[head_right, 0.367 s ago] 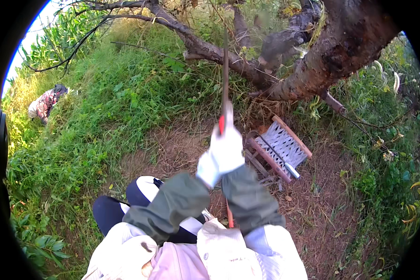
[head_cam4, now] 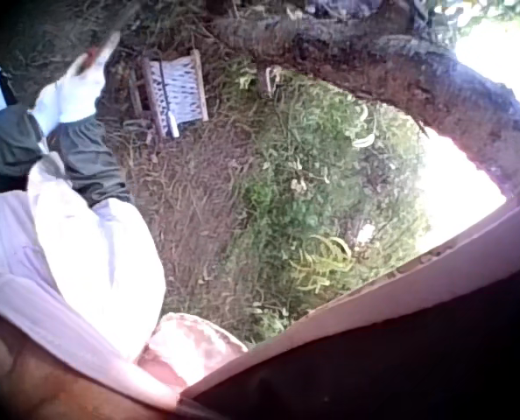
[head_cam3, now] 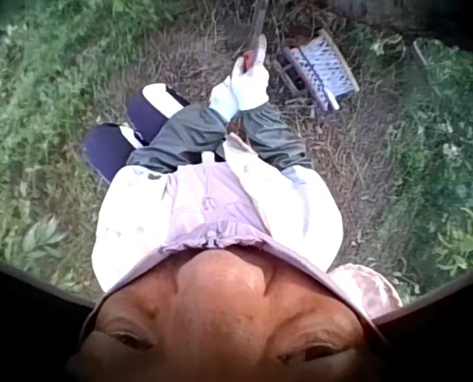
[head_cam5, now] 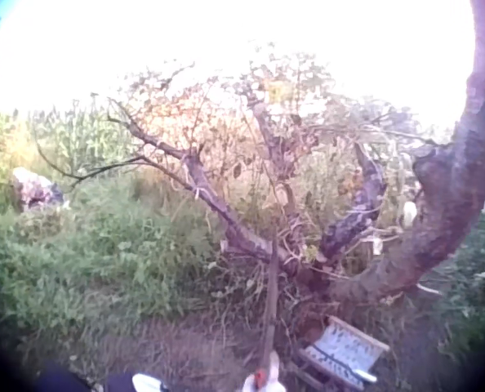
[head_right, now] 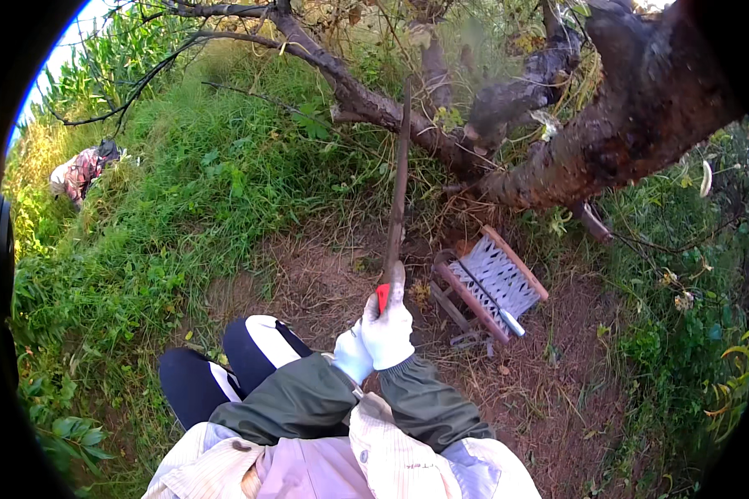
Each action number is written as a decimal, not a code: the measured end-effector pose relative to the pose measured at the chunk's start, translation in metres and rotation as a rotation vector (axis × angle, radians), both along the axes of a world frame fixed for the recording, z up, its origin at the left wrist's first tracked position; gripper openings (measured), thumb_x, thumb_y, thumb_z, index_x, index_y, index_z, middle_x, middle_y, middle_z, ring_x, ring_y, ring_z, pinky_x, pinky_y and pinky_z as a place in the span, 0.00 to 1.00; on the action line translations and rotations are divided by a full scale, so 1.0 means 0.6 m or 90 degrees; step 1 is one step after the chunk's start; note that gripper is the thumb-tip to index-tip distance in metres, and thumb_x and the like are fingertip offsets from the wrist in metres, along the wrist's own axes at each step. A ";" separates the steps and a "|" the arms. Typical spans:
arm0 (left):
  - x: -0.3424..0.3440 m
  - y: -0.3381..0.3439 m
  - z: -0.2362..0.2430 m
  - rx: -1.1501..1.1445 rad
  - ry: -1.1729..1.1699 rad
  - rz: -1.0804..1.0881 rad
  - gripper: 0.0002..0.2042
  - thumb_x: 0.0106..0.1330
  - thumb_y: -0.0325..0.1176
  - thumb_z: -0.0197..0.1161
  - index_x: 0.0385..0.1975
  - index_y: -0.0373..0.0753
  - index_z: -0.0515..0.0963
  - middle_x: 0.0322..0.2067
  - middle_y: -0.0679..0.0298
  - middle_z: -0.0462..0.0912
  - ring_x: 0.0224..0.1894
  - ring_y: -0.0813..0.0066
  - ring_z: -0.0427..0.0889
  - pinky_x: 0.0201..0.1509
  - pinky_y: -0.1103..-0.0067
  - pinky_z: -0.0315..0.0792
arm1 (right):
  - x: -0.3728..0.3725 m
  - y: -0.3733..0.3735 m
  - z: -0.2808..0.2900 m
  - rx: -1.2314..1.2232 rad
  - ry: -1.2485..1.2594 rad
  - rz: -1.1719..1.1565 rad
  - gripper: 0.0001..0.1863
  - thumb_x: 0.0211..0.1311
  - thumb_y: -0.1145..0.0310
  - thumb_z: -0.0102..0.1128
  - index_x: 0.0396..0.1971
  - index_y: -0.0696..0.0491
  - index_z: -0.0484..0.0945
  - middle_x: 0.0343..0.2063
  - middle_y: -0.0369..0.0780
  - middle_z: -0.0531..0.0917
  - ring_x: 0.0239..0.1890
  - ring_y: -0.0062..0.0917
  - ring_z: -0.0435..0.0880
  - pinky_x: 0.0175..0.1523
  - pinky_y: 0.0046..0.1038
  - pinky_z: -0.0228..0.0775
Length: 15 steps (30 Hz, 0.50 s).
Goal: The person saws through a tree branch using a hand saw and then uses their hands to break and remove the cut section from the tree.
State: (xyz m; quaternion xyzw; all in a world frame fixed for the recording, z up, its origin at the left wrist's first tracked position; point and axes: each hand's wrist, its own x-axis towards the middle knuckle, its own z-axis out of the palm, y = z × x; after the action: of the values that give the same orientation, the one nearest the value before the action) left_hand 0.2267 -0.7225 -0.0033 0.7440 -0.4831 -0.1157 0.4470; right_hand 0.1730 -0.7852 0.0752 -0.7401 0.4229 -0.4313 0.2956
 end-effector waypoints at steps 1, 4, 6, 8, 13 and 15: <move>0.003 -0.007 0.020 0.029 -0.013 0.009 0.12 0.57 0.35 0.55 0.38 0.35 0.73 0.24 0.47 0.80 0.29 0.49 0.80 0.33 0.61 0.74 | 0.006 -0.003 0.008 -0.090 0.007 -0.019 0.38 0.56 0.74 0.50 0.67 0.49 0.47 0.18 0.47 0.78 0.18 0.35 0.80 0.25 0.32 0.72; 0.059 -0.112 0.094 0.051 -0.121 0.063 0.12 0.59 0.36 0.53 0.37 0.35 0.73 0.25 0.45 0.79 0.30 0.48 0.80 0.34 0.60 0.73 | 0.074 -0.115 0.085 -0.122 -0.030 -0.022 0.36 0.57 0.72 0.53 0.65 0.51 0.50 0.17 0.49 0.76 0.19 0.44 0.79 0.23 0.39 0.70; 0.114 -0.178 0.129 0.063 -0.120 0.038 0.12 0.61 0.35 0.52 0.38 0.33 0.72 0.25 0.45 0.79 0.31 0.48 0.79 0.35 0.60 0.73 | 0.121 -0.169 0.132 -0.131 -0.019 -0.067 0.35 0.58 0.68 0.53 0.65 0.45 0.51 0.17 0.50 0.77 0.20 0.46 0.78 0.23 0.42 0.68; 0.097 -0.179 0.128 0.049 -0.134 0.071 0.12 0.61 0.35 0.52 0.39 0.33 0.71 0.25 0.46 0.78 0.31 0.47 0.78 0.35 0.60 0.72 | 0.121 -0.189 0.095 -0.094 -0.009 -0.085 0.35 0.58 0.68 0.53 0.65 0.44 0.51 0.18 0.51 0.77 0.19 0.45 0.78 0.23 0.41 0.68; 0.015 -0.033 -0.007 0.024 0.018 0.033 0.15 0.58 0.39 0.56 0.44 0.41 0.73 0.24 0.50 0.80 0.25 0.50 0.80 0.31 0.60 0.74 | 0.021 -0.023 -0.002 -0.055 -0.046 0.010 0.35 0.57 0.73 0.52 0.65 0.53 0.50 0.18 0.48 0.77 0.17 0.35 0.80 0.24 0.33 0.72; 0.003 -0.019 0.015 0.065 0.028 0.019 0.17 0.59 0.43 0.56 0.44 0.42 0.73 0.24 0.51 0.81 0.26 0.50 0.81 0.33 0.60 0.74 | 0.019 -0.029 0.033 -0.108 -0.064 0.010 0.37 0.54 0.77 0.51 0.66 0.52 0.50 0.23 0.50 0.80 0.21 0.37 0.83 0.28 0.33 0.75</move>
State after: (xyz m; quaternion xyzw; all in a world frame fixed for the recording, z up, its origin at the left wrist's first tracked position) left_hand 0.2288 -0.7340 0.0056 0.7702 -0.4555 -0.1503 0.4204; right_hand 0.1845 -0.8027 0.0952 -0.7431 0.3635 -0.4998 0.2565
